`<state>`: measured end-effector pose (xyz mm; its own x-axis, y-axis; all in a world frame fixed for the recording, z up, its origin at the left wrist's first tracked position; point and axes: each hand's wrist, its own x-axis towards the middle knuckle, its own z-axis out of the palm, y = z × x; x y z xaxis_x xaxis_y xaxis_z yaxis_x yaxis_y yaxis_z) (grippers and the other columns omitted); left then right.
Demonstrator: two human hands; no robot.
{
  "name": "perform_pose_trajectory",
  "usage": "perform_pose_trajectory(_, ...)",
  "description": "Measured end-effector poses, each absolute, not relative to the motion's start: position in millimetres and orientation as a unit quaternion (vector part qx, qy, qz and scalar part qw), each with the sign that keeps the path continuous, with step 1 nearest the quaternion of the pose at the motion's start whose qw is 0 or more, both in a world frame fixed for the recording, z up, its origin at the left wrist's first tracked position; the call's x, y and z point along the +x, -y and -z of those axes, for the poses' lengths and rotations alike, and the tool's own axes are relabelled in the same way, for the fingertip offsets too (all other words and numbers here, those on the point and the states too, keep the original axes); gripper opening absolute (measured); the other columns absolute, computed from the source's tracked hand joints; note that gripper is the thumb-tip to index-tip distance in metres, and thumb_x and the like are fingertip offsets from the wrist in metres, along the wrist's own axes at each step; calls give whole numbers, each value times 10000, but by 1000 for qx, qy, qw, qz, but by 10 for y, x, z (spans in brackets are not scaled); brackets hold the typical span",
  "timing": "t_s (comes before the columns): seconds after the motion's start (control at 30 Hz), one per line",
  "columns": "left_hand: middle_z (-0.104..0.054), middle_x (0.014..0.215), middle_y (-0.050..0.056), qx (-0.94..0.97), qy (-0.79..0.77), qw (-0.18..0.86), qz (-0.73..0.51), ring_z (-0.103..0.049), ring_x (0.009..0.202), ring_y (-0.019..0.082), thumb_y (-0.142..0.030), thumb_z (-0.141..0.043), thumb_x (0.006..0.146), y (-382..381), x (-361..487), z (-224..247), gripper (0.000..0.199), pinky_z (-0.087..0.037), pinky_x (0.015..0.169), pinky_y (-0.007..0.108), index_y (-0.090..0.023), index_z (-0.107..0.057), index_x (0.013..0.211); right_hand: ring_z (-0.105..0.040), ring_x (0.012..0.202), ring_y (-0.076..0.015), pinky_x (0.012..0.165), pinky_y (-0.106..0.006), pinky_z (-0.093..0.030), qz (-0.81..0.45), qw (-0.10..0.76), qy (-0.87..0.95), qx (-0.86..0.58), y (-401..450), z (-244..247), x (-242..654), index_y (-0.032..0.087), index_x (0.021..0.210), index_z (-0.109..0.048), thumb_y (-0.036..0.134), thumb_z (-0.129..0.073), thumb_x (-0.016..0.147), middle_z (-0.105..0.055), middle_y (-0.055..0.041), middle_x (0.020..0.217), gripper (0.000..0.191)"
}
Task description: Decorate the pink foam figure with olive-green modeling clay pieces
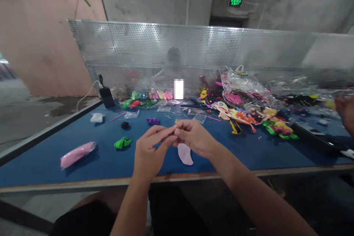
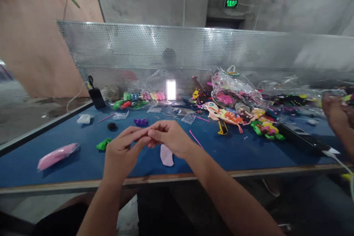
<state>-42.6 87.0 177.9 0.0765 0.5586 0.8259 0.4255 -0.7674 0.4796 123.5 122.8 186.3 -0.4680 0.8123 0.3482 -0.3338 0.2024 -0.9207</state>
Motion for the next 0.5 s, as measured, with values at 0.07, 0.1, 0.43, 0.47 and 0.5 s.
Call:
perform_pose_trajectory(0.07,-728,908,6,717,-330,49,-612,-682,804,136,-210,-682,891,-700,-474,-1710,202,-539,707,233,-259,-779,1061,-624,583,-99,613,-228,-525,-635,495,564,-186,-936,-1810,1125,153,835,-720,485,-846,755,-667,3,689,364)
perform_pose_trajectory(0.1,-728,921,5,712,-331,42,-618,-688,835,140,-191,-680,892,-621,-495,-1666,215,-543,750,242,-261,-772,1073,-612,591,-102,598,-222,-513,-645,500,548,-182,-793,-1775,1073,145,829,-725,501,-815,789,-658,-7,685,369)
perform_pose_trajectory(0.43,-587,954,41,700,-275,-37,-659,-595,882,135,-72,-606,920,-289,-537,-1292,157,-525,750,241,-167,-713,984,-504,554,-88,514,-203,-421,-728,534,379,-202,-35,-1443,799,123,793,-740,433,-793,834,-562,-7,655,317)
perform_pose_trajectory(0.47,-571,947,43,704,-256,-32,-661,-582,889,140,-92,-599,934,-287,-530,-1283,142,-519,738,248,-164,-714,977,-497,541,-85,507,-204,-416,-728,531,380,-209,-16,-1442,806,123,789,-735,437,-802,824,-563,-4,644,322)
perform_pose_trajectory(0.5,-558,942,45,710,-237,-27,-662,-571,892,146,-121,-602,944,-285,-522,-1278,129,-512,720,253,-162,-717,985,-495,536,-84,504,-203,-414,-726,528,384,-216,-1,-1446,819,123,794,-732,436,-811,815,-568,-5,642,324)
